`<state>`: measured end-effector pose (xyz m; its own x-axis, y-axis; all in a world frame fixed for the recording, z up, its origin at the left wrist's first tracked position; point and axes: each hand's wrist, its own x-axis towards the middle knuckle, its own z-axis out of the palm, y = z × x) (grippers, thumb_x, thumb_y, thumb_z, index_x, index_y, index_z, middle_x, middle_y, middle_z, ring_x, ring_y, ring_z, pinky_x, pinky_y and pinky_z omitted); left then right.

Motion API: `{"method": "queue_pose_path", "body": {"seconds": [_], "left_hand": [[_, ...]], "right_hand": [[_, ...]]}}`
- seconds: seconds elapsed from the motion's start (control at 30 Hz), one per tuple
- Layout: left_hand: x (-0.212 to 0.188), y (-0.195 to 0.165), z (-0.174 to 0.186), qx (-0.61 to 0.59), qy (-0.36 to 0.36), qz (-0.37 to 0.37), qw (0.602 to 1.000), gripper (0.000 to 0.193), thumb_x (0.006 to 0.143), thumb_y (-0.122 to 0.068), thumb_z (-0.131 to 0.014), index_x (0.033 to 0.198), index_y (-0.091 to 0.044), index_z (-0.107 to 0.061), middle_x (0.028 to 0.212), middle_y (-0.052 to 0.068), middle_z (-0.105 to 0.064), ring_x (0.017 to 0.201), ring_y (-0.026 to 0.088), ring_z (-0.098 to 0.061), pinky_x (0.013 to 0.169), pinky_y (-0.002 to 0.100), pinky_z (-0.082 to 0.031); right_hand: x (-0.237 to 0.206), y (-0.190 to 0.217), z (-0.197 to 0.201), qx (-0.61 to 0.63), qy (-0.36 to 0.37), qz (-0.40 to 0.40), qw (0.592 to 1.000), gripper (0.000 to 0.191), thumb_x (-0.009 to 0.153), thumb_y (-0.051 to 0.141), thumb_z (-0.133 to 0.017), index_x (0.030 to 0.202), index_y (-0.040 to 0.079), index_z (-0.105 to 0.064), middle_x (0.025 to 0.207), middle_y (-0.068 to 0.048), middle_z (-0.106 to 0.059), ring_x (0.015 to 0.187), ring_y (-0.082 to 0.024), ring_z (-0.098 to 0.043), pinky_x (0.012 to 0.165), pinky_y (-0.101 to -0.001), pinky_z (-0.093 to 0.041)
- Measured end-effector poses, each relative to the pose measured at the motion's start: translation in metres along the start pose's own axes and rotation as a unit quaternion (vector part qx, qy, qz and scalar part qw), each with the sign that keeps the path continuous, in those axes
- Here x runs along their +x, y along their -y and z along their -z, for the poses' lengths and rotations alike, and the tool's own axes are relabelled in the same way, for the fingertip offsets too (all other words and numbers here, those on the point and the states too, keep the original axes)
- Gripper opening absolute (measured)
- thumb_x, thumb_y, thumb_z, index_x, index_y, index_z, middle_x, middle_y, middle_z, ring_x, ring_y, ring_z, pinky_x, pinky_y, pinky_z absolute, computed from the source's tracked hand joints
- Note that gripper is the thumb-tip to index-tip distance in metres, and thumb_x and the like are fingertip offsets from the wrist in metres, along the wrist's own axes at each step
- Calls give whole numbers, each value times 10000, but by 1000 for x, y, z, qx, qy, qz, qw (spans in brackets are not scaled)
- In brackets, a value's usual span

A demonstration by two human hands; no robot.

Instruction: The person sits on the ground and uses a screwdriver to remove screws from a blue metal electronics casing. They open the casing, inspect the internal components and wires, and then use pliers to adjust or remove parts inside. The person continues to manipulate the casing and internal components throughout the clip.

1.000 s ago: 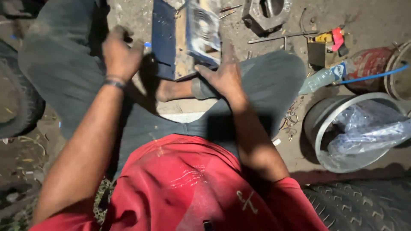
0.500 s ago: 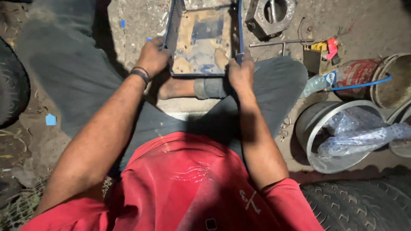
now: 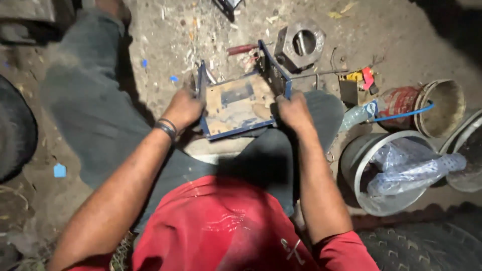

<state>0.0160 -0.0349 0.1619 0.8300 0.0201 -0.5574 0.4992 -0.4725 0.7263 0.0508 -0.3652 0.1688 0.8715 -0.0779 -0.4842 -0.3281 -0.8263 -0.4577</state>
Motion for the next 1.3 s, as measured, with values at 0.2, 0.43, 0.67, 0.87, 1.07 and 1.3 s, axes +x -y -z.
{"method": "queue_pose_path", "body": {"seconds": [0.2,0.43,0.67,0.87,1.07,1.3], "left_hand": [[-33,1,15,38,-19,-25,999,359,807,-187,-648,1048,77,-684,968,351,-676,976,479,-681,865,488,-536],[-110,-52,41,4,-117,-183,976,526,858,-89,-609,1356,79,-578,1149,341,-671,1112,498,-637,975,489,-513],[-139,-50,41,-2,-135,-164,977,552,887,-102,-654,1399,70,-539,1170,320,-670,1120,464,-656,960,472,-522],[-123,-47,48,-60,-113,-67,990,590,922,-294,-798,1358,39,-581,1151,206,-728,1065,282,-723,909,384,-554],[-90,-43,56,-432,-5,-1,902,878,865,-227,-777,1548,87,-323,1250,149,-698,1070,189,-703,908,300,-589],[-141,-37,37,-125,-132,-218,959,998,813,-150,-853,1582,120,-277,1530,268,-497,1420,333,-498,1196,391,-397]], "right_hand": [[-35,-3,-4,83,3,-47,995,482,915,311,-649,1136,-116,-616,1111,-310,-668,1047,-429,-658,916,-450,-498],[-83,7,-16,316,-36,117,941,227,899,101,-643,1078,-36,-617,901,-65,-636,824,-170,-585,739,-334,-514],[-96,-2,-35,373,-63,93,921,197,917,94,-680,1068,-31,-671,944,-23,-683,835,-122,-623,749,-295,-518],[-102,-15,-28,399,-59,78,912,193,939,108,-710,1070,-34,-710,952,-28,-699,847,-139,-639,781,-308,-521],[-120,3,-14,361,25,29,932,377,861,194,-802,1167,-9,-719,1090,-52,-733,974,-173,-687,895,-338,-559],[-124,30,72,569,229,108,782,1298,669,432,-957,1660,83,-195,1599,-71,-472,1434,-231,-520,1203,-403,-400]]}}
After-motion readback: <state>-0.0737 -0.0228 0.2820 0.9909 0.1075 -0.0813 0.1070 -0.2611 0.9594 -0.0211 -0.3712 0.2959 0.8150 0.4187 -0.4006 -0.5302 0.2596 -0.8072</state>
